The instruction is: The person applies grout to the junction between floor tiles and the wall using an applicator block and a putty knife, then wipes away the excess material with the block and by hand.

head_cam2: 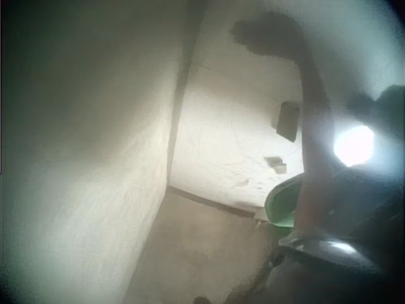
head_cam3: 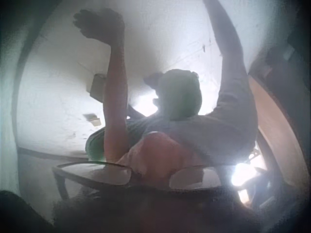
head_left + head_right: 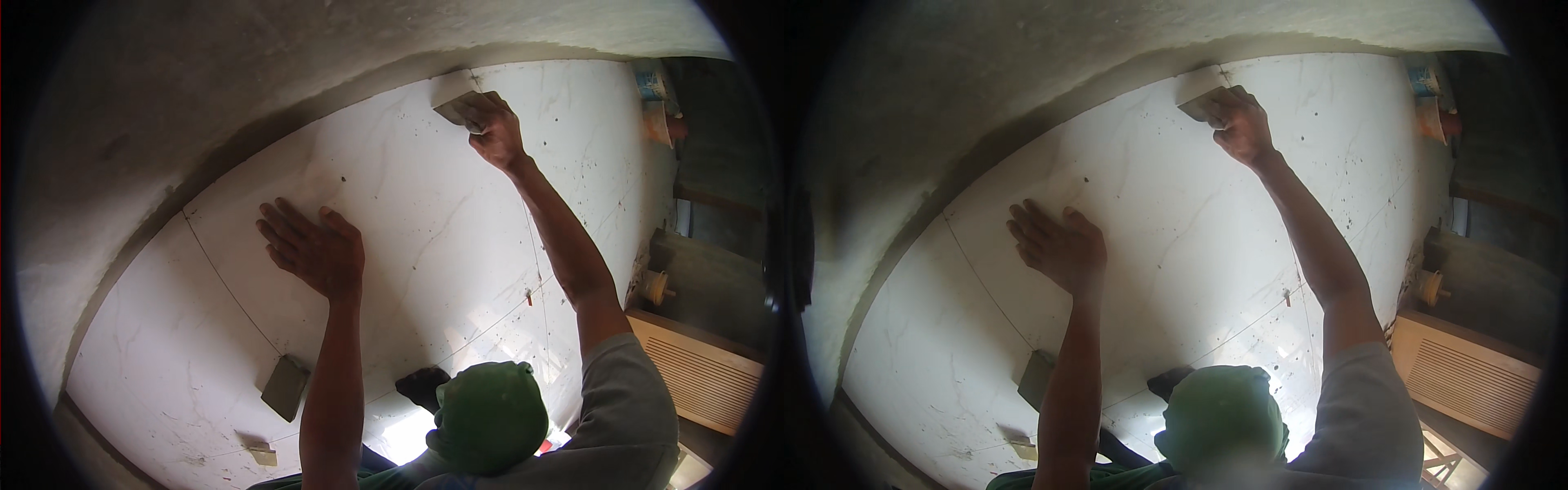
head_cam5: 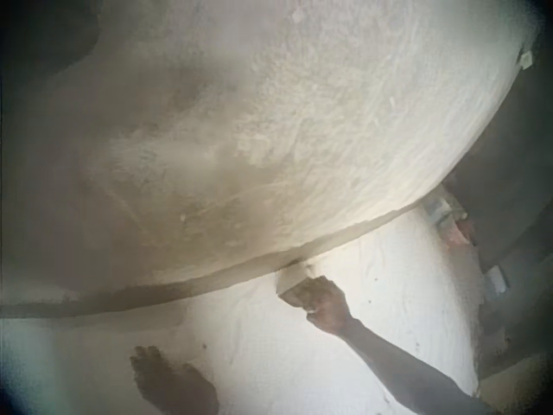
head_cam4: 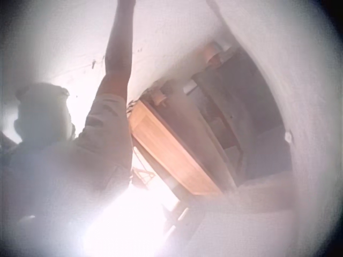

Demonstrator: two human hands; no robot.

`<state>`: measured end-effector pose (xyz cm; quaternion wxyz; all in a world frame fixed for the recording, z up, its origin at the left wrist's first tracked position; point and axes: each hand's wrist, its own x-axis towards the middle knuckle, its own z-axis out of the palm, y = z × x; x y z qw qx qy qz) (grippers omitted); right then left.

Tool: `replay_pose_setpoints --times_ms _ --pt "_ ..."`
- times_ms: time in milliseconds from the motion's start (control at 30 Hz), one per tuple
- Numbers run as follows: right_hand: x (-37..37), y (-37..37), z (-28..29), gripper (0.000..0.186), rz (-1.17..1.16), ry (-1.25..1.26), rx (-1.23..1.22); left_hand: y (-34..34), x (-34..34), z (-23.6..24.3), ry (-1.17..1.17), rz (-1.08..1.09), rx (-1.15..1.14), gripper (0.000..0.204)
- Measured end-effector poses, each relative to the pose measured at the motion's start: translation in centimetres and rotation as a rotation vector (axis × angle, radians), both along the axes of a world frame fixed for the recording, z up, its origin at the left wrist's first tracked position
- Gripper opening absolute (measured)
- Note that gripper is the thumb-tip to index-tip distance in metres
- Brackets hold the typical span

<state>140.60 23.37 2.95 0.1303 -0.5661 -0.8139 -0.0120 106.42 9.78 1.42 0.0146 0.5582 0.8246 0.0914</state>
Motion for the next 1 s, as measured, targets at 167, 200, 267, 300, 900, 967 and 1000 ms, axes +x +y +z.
replay_pose_setpoints --times_ms 167,200,267,300,900,967,1000 --pt "1.2 2.5 0.4 0.06 -0.017 0.021 0.031 0.0 0.4 -0.3 -0.015 -0.005 -0.009 0.072" --pt "1.5 2.4 0.2 0.062 0.012 0.055 0.02 0.0 0.5 -0.3 -0.019 -0.008 -0.013 0.073" --pt "0.4 0.9 -0.2 0.061 0.009 0.132 0.005 0.0 -0.3 -0.1 0.004 -0.003 -0.006 0.073" --pt "0.0 0.7 -0.1 0.061 0.022 0.1 -0.002 0.0 -0.5 0.0 0.019 -0.007 -0.001 0.073" --pt "-3.2 -0.4 3.5 0.02 -0.359 -0.215 -0.224 0.3 0.3 0.4 -0.014 0.0 -0.006 0.071" --pt "-2.2 2.5 3.5 0.027 -0.559 -0.203 -0.243 0.2 0.9 0.3 -0.009 0.002 -0.009 0.071" --pt "-1.5 3.8 4.0 0.03 -0.662 -0.129 -0.21 0.3 1.0 0.1 -0.005 0.008 -0.004 0.071"
